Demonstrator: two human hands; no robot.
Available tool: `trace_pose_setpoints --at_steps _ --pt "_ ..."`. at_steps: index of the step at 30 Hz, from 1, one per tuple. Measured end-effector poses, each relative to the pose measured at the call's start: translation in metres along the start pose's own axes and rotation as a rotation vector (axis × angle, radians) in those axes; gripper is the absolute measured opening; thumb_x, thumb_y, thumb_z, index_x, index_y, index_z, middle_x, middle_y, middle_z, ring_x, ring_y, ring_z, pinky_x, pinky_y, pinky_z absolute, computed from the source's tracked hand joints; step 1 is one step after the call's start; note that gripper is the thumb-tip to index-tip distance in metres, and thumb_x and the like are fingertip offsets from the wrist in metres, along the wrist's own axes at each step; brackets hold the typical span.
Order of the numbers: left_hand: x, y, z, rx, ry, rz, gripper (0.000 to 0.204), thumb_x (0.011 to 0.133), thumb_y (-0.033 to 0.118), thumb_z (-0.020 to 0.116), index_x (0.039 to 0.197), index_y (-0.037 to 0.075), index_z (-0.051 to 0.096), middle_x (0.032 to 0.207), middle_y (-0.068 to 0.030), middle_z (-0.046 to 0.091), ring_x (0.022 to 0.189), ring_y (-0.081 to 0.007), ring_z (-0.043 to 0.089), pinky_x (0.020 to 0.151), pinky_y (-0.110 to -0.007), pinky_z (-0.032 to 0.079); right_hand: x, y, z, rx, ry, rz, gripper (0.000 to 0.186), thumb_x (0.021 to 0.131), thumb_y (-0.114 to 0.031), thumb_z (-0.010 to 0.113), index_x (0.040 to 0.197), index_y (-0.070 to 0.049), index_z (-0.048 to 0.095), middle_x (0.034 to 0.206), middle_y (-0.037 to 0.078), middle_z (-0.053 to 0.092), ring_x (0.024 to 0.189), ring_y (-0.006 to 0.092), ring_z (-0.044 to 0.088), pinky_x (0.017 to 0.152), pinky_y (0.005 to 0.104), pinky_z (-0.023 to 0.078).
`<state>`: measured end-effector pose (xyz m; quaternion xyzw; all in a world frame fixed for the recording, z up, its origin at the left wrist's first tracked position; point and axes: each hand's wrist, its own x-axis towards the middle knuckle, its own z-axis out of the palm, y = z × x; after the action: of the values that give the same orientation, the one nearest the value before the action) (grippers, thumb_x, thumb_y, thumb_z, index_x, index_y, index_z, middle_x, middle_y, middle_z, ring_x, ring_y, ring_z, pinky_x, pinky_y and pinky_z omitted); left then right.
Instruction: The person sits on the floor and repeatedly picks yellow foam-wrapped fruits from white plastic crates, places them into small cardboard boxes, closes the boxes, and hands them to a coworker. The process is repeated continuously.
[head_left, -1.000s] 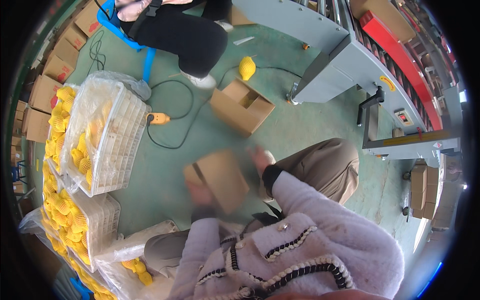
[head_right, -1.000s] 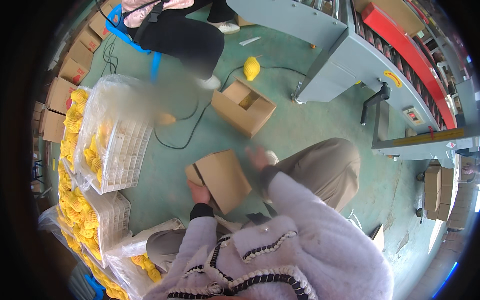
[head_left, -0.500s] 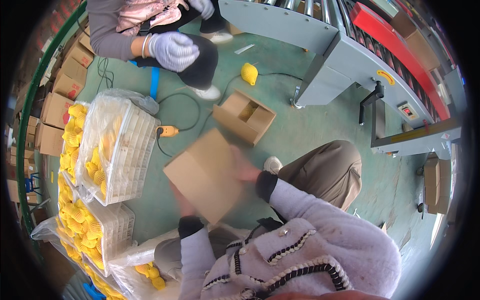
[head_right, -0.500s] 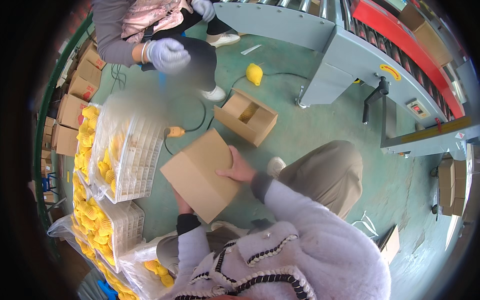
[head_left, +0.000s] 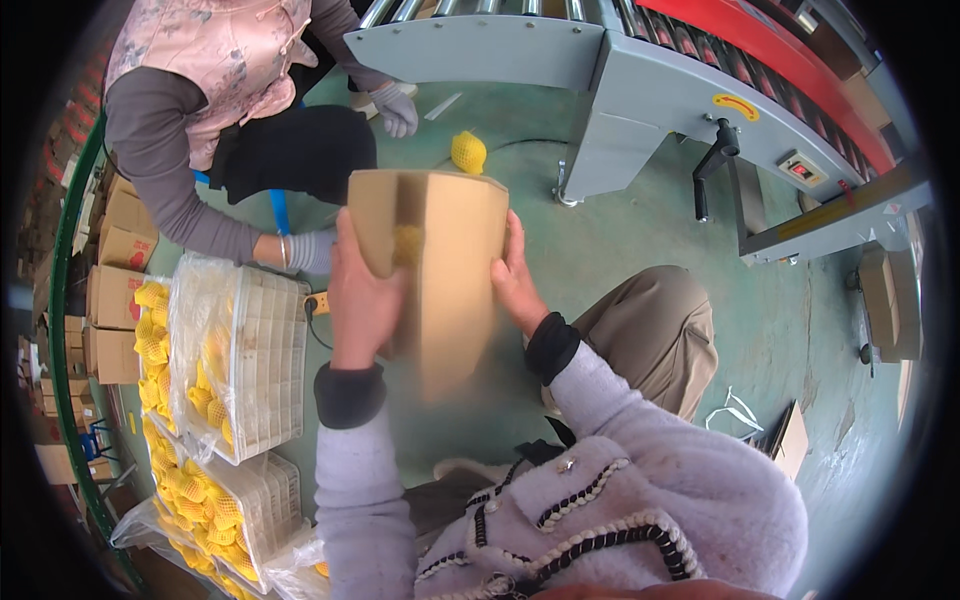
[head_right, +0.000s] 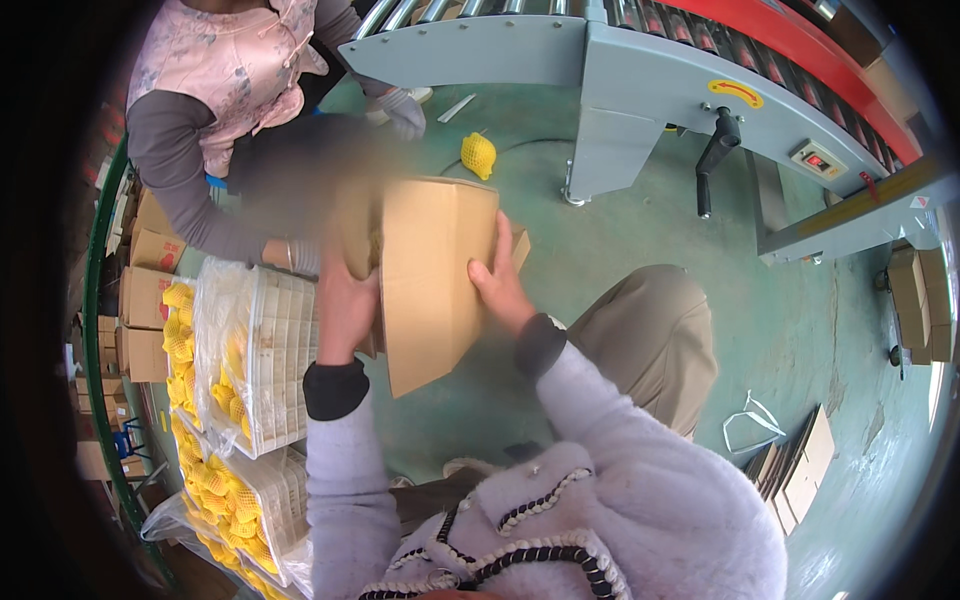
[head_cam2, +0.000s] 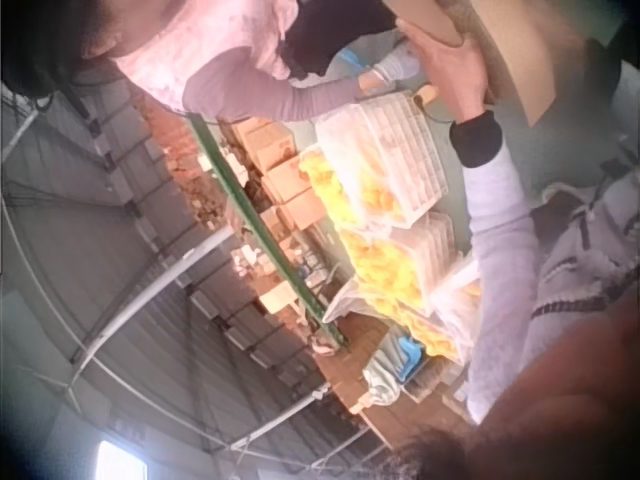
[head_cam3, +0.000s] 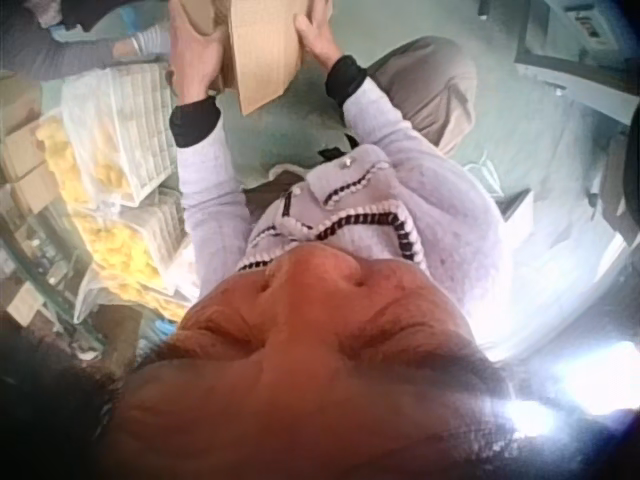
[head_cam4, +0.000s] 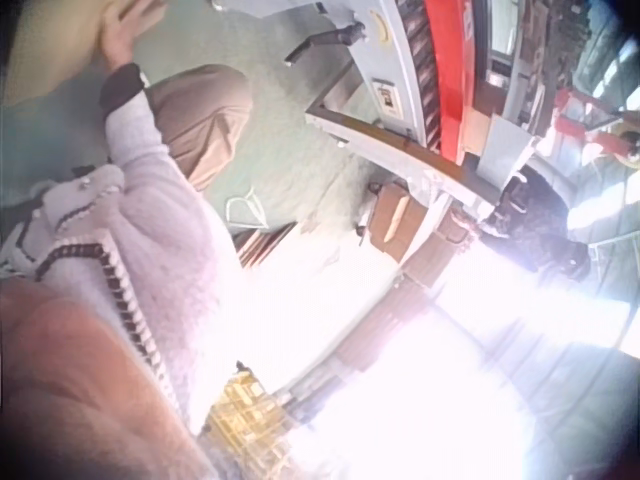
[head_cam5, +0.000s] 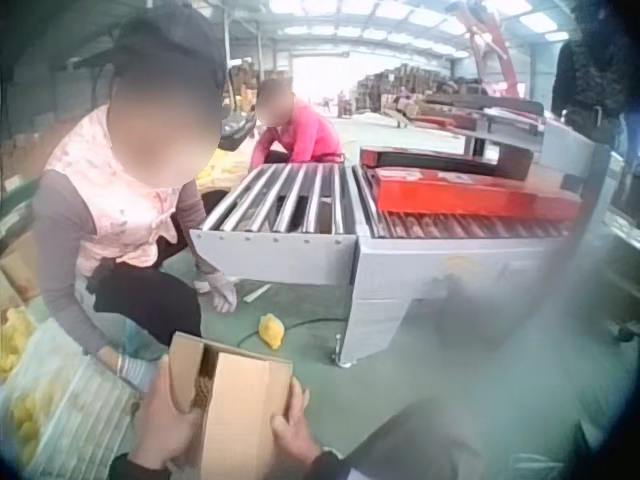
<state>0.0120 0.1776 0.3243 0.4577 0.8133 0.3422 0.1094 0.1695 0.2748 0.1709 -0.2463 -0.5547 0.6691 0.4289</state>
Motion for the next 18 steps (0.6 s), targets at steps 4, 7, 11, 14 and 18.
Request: trace_pose_setpoints --at_steps 4,7,11,14,18 --pt "0.064 -0.005 0.038 0.285 -0.071 0.042 0.088 0.077 0.034 0.067 0.151 0.018 0.021 0.118 -0.0254 0.052 0.104 -0.0419 0.058 0.090 -0.046 0.046 0.017 0.025 -0.009 -0.085 0.144 0.109 0.092 0.090 -0.054 0.051 0.150 0.000 0.007 0.148 0.025 0.031 0.138 0.0351 0.032 0.111 0.0383 0.027" --pt "0.090 -0.032 0.074 0.473 -0.212 -0.073 0.090 0.077 0.039 0.066 0.152 0.025 0.018 0.118 -0.0283 0.054 0.103 -0.0431 0.059 0.090 -0.048 0.046 0.017 0.050 -0.007 -0.484 0.136 0.333 0.084 0.093 -0.060 0.043 0.149 -0.001 0.020 0.133 0.028 0.050 0.123 0.0384 0.051 0.105 0.0365 0.037" --pt "0.104 -0.089 0.095 0.485 -0.295 -0.159 0.094 0.076 0.044 0.068 0.152 0.032 0.014 0.118 -0.0304 0.054 0.105 -0.0427 0.060 0.090 -0.047 0.047 0.011 0.080 -0.013 -0.471 0.020 0.596 0.081 0.091 -0.062 0.045 0.147 -0.007 0.029 0.120 0.027 0.059 0.102 0.0357 0.062 0.083 0.0398 0.049" --pt "0.107 -0.108 0.112 0.480 -0.208 -0.108 0.097 0.074 0.046 0.070 0.152 0.031 0.015 0.115 -0.0278 0.053 0.097 -0.0448 0.060 0.084 -0.052 0.048 0.017 0.085 -0.028 -0.797 -0.021 0.465 0.076 0.091 -0.060 0.047 0.143 -0.006 0.037 0.111 0.025 0.063 0.093 0.0340 0.065 0.075 0.0396 0.052" --pt "0.113 -0.095 0.135 0.600 -0.174 -0.108 0.095 0.074 0.044 0.071 0.152 0.029 0.018 0.112 -0.0244 0.050 0.093 -0.0446 0.057 0.078 -0.057 0.047 0.028 0.074 -0.048 -0.502 0.264 0.593 0.077 0.091 -0.062 0.044 0.141 -0.004 0.039 0.109 0.023 0.063 0.102 0.0347 0.062 0.086 0.0406 0.048"
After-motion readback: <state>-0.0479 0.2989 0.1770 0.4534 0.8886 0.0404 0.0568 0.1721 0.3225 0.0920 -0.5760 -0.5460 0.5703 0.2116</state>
